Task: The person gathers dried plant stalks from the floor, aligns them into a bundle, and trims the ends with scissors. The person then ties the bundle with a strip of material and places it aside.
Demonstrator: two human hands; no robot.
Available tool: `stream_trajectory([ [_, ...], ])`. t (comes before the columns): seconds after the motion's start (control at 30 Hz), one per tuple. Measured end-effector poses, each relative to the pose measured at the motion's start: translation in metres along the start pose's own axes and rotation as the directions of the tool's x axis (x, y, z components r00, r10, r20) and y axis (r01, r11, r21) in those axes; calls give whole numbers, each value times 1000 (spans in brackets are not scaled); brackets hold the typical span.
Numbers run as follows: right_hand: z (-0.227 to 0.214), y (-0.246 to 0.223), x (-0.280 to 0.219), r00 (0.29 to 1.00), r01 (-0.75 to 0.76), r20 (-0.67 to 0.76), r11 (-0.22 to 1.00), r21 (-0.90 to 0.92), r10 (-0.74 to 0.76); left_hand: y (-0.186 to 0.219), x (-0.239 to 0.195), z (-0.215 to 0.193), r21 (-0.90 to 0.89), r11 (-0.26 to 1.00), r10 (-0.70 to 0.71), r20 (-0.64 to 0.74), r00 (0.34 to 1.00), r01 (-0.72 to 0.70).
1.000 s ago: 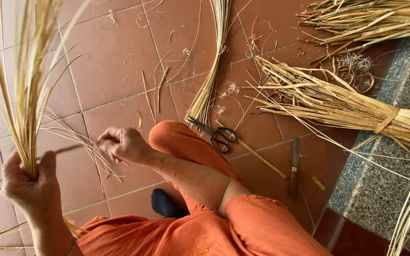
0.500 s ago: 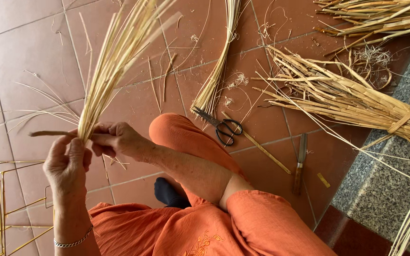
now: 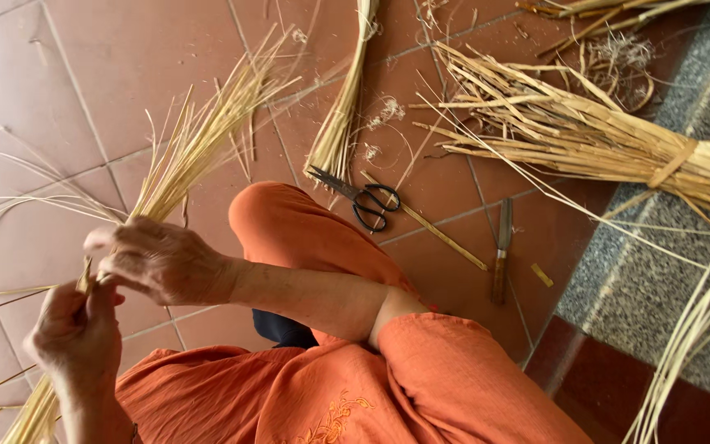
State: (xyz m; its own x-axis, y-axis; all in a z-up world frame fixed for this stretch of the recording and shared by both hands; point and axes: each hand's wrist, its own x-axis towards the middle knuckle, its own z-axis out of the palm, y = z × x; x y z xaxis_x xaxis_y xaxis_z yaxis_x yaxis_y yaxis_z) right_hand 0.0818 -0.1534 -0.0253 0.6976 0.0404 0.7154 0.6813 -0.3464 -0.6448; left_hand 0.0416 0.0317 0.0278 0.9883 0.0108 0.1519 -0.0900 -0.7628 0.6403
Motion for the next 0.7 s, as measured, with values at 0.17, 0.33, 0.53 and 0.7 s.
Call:
stream_trajectory([
  [0.17,14,1,-6,997,66,-23,983,-170,-71,-7,-29,-12,127,961,243,41,969,-247],
  [0.33,28,7,-3,962,-102,259,994,48,86,-9,-30,-1,268,788,556,75,828,-554],
  [0.53,55,24,34,709,-160,669,975,-155,223,-20,-17,21,224,816,538,44,842,-534],
  [0.7,63,17,52,648,-4,729,958,-288,222,-34,-17,26,168,865,477,24,879,-473],
])
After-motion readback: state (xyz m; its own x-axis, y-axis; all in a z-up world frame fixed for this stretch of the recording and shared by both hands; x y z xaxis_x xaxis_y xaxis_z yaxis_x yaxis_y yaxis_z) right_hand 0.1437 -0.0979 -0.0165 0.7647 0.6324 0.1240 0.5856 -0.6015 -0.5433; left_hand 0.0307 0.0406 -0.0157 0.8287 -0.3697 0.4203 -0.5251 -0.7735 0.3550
